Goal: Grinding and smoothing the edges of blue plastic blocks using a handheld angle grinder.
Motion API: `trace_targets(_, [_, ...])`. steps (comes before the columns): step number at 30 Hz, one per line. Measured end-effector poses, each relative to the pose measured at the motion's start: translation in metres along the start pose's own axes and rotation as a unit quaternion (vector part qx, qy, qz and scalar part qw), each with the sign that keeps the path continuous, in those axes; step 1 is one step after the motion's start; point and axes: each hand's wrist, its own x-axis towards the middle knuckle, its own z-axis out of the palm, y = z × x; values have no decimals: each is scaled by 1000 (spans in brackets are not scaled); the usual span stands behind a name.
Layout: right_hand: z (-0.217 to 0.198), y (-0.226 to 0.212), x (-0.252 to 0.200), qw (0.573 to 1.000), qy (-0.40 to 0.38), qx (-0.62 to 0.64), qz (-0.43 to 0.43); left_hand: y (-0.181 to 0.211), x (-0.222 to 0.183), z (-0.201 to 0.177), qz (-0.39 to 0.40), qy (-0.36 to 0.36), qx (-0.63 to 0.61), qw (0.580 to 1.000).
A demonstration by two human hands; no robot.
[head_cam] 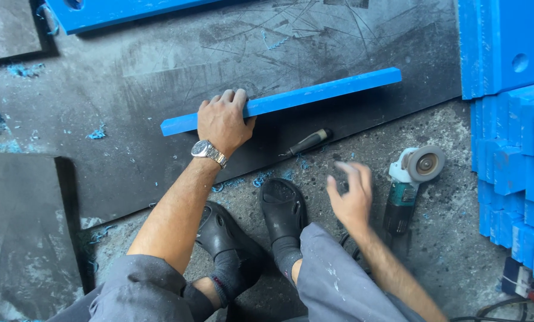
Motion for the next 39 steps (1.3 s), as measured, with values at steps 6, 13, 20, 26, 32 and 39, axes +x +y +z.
trace_targets(6, [-22, 79, -87, 948, 189, -221, 128, 0, -3, 0, 6, 8, 4, 1000])
trace_targets(13, [-17, 154, -88, 922, 176, -192, 287, 3, -5, -3, 18, 29, 8, 999])
trace_targets(20, [-28, 149, -75, 930, 184, -85, 307, 4, -6, -5, 15, 16, 9, 1000])
trace_targets(26, [-81, 78, -31, 826, 63, 446, 338, -2, -6, -12, 43, 10, 11, 999])
trace_targets(32, [-114, 38, 19, 720, -39, 660, 209, -32, -7, -33, 14, -104, 43, 994])
trace_targets(39, [-143, 14, 69, 790, -36, 587, 174, -39, -18, -33, 21, -107, 43, 993])
